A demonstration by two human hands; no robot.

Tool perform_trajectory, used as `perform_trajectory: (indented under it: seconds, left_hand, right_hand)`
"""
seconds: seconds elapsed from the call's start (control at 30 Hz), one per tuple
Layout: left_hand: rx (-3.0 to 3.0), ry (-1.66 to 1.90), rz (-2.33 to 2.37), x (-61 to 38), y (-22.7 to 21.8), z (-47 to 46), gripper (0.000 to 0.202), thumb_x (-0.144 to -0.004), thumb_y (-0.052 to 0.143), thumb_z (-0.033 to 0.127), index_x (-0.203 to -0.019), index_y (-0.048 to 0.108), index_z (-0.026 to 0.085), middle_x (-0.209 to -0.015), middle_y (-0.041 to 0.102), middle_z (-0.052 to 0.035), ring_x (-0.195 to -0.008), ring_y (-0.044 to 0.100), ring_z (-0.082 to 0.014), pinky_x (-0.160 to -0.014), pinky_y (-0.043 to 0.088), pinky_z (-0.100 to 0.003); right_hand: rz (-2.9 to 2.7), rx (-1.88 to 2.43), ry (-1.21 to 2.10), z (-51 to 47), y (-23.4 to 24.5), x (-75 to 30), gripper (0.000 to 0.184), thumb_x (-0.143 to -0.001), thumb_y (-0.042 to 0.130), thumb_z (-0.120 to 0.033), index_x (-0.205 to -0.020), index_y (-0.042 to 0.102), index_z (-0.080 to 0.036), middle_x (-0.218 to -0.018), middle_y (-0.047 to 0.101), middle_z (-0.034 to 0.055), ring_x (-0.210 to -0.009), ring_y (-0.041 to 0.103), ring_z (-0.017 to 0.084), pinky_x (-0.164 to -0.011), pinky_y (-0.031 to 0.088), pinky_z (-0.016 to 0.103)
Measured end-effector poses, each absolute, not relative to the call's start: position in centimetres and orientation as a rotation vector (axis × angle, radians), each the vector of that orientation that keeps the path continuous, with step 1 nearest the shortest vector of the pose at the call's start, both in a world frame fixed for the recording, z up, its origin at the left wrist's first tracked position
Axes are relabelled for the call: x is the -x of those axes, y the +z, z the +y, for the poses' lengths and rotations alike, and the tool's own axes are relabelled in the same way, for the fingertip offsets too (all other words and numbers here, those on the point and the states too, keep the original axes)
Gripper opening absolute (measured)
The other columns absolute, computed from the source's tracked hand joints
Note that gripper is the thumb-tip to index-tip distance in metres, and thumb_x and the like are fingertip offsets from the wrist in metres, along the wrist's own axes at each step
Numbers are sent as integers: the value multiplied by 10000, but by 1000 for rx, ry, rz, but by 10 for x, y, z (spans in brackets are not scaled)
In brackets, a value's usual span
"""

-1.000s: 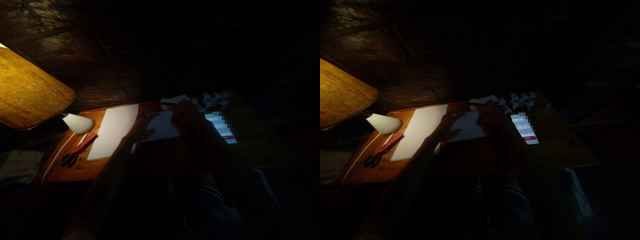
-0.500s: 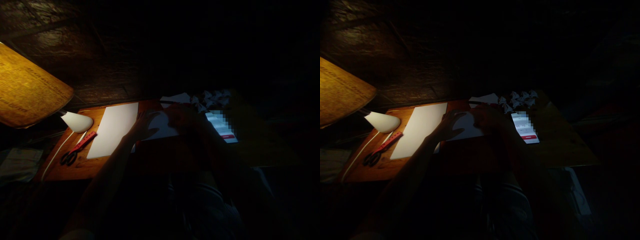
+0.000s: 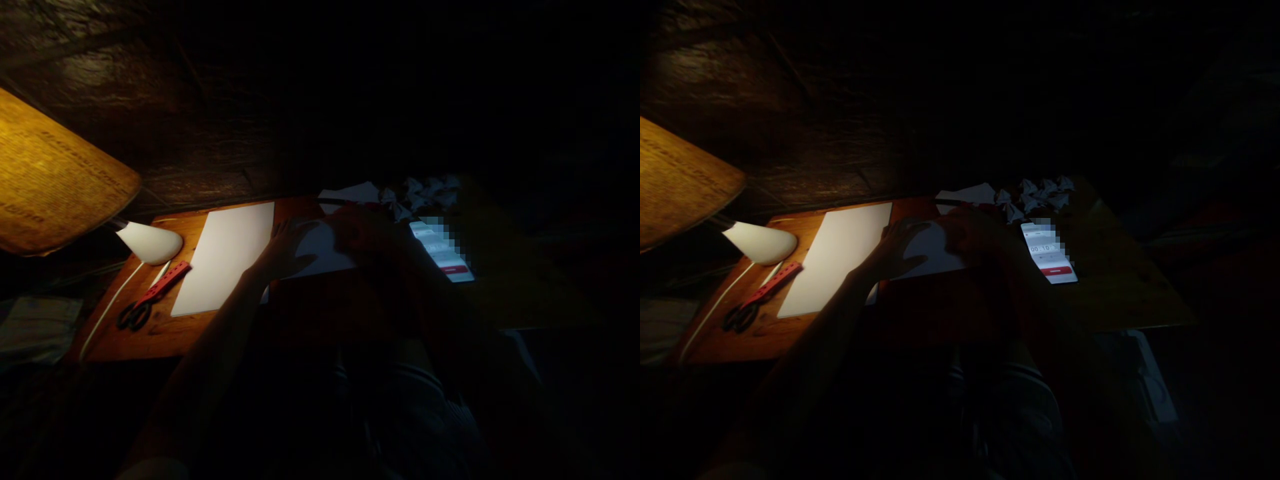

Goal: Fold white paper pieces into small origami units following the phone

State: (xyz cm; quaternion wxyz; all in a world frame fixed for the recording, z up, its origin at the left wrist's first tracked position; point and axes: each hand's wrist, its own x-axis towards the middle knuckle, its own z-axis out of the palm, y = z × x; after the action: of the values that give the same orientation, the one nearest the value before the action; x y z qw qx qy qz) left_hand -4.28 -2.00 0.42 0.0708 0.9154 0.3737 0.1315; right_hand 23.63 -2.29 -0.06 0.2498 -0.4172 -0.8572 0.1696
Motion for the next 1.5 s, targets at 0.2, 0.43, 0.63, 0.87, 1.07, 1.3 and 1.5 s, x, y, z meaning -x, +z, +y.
perform_trajectory:
  seconds: [0.2, 0.43, 0.63, 0.87, 1.07, 1.3, 1.5]
  left_hand:
    - [-2746, 367, 1142, 42, 5, -21, 755, -864, 746, 405, -1541, 439, 280, -1539, 462, -162, -1423, 451, -416, -1183, 351, -656]
    - [-2756, 377, 1132, 42, 4, -21, 762, -867, 747, 410, -1549, 424, 305, -1548, 446, -152, -1426, 438, -424, -1176, 349, -670]
    - [-2747, 331, 1162, 42, 3, -20, 762, -872, 735, 425, -1555, 426, 288, -1548, 431, -170, -1418, 436, -444, -1169, 352, -677]
    - [-2762, 348, 1141, 42, 3, -20, 757, -878, 724, 419, -1558, 415, 296, -1531, 444, -165, -1404, 443, -433, -1165, 354, -670]
    - [-2752, 357, 1139, 41, 5, -22, 748, -876, 727, 411, -1552, 429, 297, -1533, 440, -163, -1416, 428, -445, -1170, 343, -677]
    - [-2735, 359, 1132, 40, 7, -24, 753, -880, 725, 404, -1560, 418, 303, -1530, 441, -157, -1415, 431, -440, -1174, 340, -673]
    - [-2735, 363, 1144, 40, 6, -23, 764, -866, 746, 396, -1554, 426, 303, -1532, 437, -152, -1418, 429, -442, -1180, 338, -667]
  right_hand:
    - [-2347, 1130, 481, -24, 2, -237, 733, -790, 826, -329, -1490, 617, -275, -1442, 642, 115, -1319, 587, 326, -1141, 452, 508]
    - [-2357, 1159, 472, -24, 3, -236, 746, -783, 825, -310, -1497, 615, -258, -1436, 649, 123, -1323, 583, 338, -1135, 458, 513]
    - [-2349, 1176, 448, -26, 4, -235, 754, -767, 836, -319, -1488, 623, -267, -1463, 635, 119, -1331, 577, 353, -1133, 448, 546]
    - [-2349, 1177, 477, -25, 3, -236, 752, -775, 818, -320, -1497, 611, -285, -1464, 646, 103, -1319, 597, 334, -1119, 464, 528]
    - [-2359, 1154, 502, -24, 2, -236, 775, -775, 830, -332, -1512, 598, -272, -1472, 637, 117, -1359, 569, 349, -1146, 445, 540]
    - [-2342, 1152, 514, -26, 4, -237, 768, -778, 826, -309, -1512, 601, -280, -1481, 629, 121, -1337, 582, 353, -1134, 450, 540]
    - [-2346, 1168, 495, -24, 3, -236, 771, -769, 837, -324, -1502, 609, -258, -1464, 643, 124, -1342, 580, 347, -1146, 440, 537]
